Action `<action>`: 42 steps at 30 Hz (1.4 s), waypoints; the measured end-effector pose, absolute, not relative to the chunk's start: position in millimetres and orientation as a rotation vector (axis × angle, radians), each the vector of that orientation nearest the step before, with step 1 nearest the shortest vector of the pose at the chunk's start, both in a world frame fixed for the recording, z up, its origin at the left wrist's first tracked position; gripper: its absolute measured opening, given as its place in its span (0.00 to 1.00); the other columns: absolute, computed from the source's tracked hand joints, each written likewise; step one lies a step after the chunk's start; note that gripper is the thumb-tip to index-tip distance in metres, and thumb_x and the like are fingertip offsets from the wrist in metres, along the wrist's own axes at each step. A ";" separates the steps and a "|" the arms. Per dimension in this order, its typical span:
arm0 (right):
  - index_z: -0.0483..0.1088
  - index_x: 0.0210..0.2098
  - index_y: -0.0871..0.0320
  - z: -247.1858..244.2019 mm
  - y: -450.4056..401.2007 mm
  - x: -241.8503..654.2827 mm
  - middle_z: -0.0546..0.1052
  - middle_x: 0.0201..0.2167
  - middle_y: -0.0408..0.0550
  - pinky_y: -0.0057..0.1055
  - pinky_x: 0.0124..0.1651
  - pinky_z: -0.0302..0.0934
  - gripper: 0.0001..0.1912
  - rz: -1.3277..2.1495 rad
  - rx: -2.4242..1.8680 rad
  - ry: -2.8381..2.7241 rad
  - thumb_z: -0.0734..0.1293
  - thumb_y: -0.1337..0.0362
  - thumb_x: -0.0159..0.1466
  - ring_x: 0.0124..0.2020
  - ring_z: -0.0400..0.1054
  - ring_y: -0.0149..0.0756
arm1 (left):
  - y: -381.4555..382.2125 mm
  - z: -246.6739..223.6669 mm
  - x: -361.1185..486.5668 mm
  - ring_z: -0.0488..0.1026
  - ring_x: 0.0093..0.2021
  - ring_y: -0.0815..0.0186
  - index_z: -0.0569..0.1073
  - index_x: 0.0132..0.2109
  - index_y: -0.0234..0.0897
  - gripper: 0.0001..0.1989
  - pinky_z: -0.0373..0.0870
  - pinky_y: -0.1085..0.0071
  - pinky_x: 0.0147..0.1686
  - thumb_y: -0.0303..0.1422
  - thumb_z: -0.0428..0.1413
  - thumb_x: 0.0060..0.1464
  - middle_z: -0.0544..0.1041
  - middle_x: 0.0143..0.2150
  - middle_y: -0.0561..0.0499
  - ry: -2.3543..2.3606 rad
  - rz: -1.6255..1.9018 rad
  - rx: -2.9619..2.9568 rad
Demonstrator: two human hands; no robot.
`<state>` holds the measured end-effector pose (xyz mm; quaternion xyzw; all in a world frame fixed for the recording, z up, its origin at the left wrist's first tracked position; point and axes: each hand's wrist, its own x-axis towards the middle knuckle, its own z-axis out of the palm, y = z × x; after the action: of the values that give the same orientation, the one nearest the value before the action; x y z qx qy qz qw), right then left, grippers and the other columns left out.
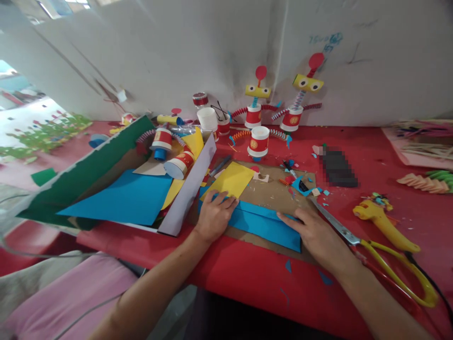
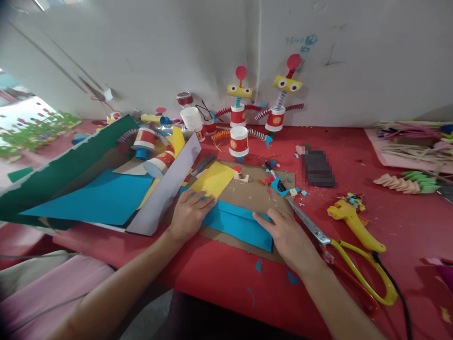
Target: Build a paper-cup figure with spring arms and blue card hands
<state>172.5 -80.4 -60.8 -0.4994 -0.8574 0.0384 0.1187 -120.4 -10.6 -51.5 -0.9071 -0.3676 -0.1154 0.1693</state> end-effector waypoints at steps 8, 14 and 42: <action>0.70 0.56 0.48 -58.2 -78.3 172.4 0.76 0.41 0.53 0.42 0.38 0.67 0.28 -0.157 -1.512 -2.601 0.55 0.76 0.63 0.37 0.70 0.45 | -15.3 -53.7 -118.9 0.74 0.52 0.61 0.73 0.54 0.34 0.17 0.68 0.61 0.54 0.24 0.45 0.62 0.77 0.53 0.45 -1.143 -0.271 -2.655; 0.67 0.59 0.53 -51.6 -75.7 172.1 0.68 0.61 0.46 0.43 0.56 0.65 0.31 -0.002 -1.286 -2.654 0.54 0.80 0.61 0.62 0.60 0.43 | -20.4 -52.3 -117.5 0.72 0.57 0.60 0.71 0.56 0.34 0.20 0.65 0.61 0.58 0.21 0.46 0.59 0.74 0.58 0.45 -1.265 -0.149 -2.670; 0.59 0.65 0.54 -61.9 -100.8 123.4 0.58 0.67 0.55 0.54 0.63 0.53 0.26 -0.067 -1.672 -2.436 0.54 0.56 0.69 0.66 0.55 0.50 | -42.4 -47.8 -126.8 0.52 0.69 0.55 0.50 0.68 0.32 0.33 0.40 0.48 0.67 0.48 0.40 0.64 0.59 0.68 0.39 -1.650 -0.263 -2.730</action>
<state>123.4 -100.8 -61.9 -0.5633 -0.8207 -0.0226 0.0928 -126.8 -42.4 -47.8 -0.8525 -0.5153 -0.0823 -0.0295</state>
